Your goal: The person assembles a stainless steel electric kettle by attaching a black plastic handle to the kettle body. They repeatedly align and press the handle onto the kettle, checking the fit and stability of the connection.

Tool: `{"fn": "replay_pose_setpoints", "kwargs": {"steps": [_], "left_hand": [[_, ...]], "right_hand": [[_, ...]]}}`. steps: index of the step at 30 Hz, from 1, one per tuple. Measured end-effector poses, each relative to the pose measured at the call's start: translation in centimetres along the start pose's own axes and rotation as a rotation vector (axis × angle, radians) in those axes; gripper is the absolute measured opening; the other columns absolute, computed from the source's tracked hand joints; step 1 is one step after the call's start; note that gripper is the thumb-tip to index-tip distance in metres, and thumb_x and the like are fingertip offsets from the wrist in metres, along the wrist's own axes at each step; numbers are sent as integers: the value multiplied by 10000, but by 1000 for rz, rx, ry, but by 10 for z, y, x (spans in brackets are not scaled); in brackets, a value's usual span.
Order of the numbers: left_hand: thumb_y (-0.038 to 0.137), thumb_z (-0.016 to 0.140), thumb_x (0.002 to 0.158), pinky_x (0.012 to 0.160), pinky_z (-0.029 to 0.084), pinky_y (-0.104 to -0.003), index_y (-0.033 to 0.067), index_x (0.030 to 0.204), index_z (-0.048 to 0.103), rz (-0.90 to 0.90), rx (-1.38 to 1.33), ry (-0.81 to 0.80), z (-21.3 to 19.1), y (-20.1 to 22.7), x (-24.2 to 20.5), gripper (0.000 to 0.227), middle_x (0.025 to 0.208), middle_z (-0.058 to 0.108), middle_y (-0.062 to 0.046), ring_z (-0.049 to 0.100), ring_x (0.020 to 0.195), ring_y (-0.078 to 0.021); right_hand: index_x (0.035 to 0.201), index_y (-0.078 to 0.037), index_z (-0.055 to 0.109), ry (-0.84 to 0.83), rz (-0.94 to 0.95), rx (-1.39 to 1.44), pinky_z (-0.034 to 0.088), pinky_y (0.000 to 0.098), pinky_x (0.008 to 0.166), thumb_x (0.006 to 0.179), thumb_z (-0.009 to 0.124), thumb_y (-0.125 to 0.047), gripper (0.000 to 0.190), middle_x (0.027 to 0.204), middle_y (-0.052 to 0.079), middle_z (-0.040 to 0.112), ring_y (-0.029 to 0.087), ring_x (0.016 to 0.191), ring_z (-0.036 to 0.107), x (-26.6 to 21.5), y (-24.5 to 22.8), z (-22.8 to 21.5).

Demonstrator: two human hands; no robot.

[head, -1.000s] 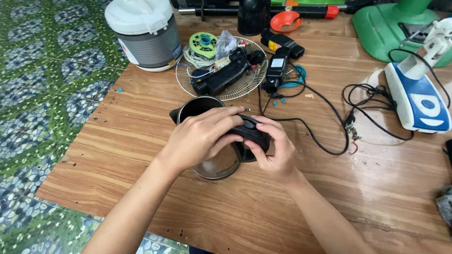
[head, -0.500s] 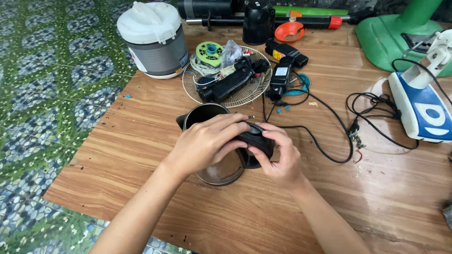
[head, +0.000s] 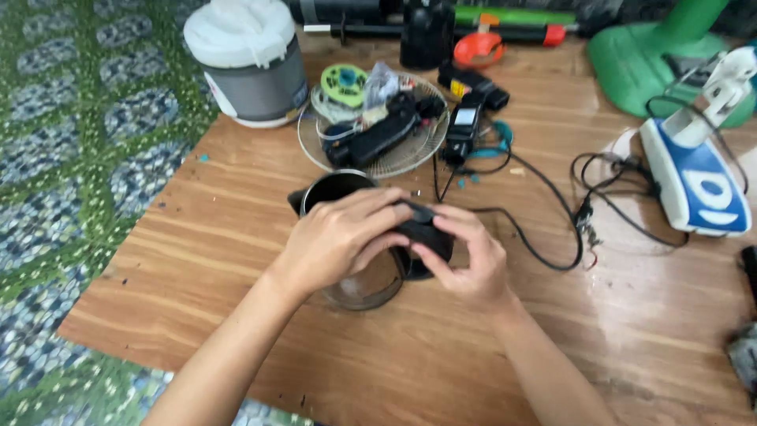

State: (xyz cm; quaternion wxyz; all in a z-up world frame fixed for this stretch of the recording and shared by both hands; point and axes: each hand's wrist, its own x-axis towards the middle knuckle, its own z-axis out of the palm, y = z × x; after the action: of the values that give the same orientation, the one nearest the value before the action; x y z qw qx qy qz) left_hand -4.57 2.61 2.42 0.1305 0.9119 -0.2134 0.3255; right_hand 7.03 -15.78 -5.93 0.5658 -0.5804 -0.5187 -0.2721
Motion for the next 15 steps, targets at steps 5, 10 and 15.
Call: {"fn": "replay_pose_setpoints", "kwargs": {"steps": [5, 10, 15], "left_hand": [[265, 714, 963, 846, 611, -469, 97, 1202, 689, -22, 1, 2, 2, 0, -2, 293, 1172, 741, -166, 721, 1113, -358], [251, 685, 982, 845, 613, -486, 99, 1136, 704, -2, -4, 8, 1, 0, -2, 217, 1167, 740, -161, 718, 1115, -369], [271, 654, 1001, 858, 607, -475, 131, 1111, 691, -7, 27, -18, 3, 1, -2, 182, 1187, 729, -145, 708, 1134, -363]], "right_hand": [[1065, 57, 667, 38, -45, -6, 621, 389, 759, 819, 844, -82, 333, 1086, 219, 743, 375, 948, 767, 3, -2, 2], [1056, 49, 671, 46, -44, -41, 617, 397, 739, 818, 853, -97, 334, 1057, 202, 739, 368, 915, 760, 2, -1, 4], [1052, 36, 678, 41, -14, -66, 612, 403, 743, 825, 852, -117, 324, 1061, 193, 740, 364, 902, 754, 1, -2, 2]]}}
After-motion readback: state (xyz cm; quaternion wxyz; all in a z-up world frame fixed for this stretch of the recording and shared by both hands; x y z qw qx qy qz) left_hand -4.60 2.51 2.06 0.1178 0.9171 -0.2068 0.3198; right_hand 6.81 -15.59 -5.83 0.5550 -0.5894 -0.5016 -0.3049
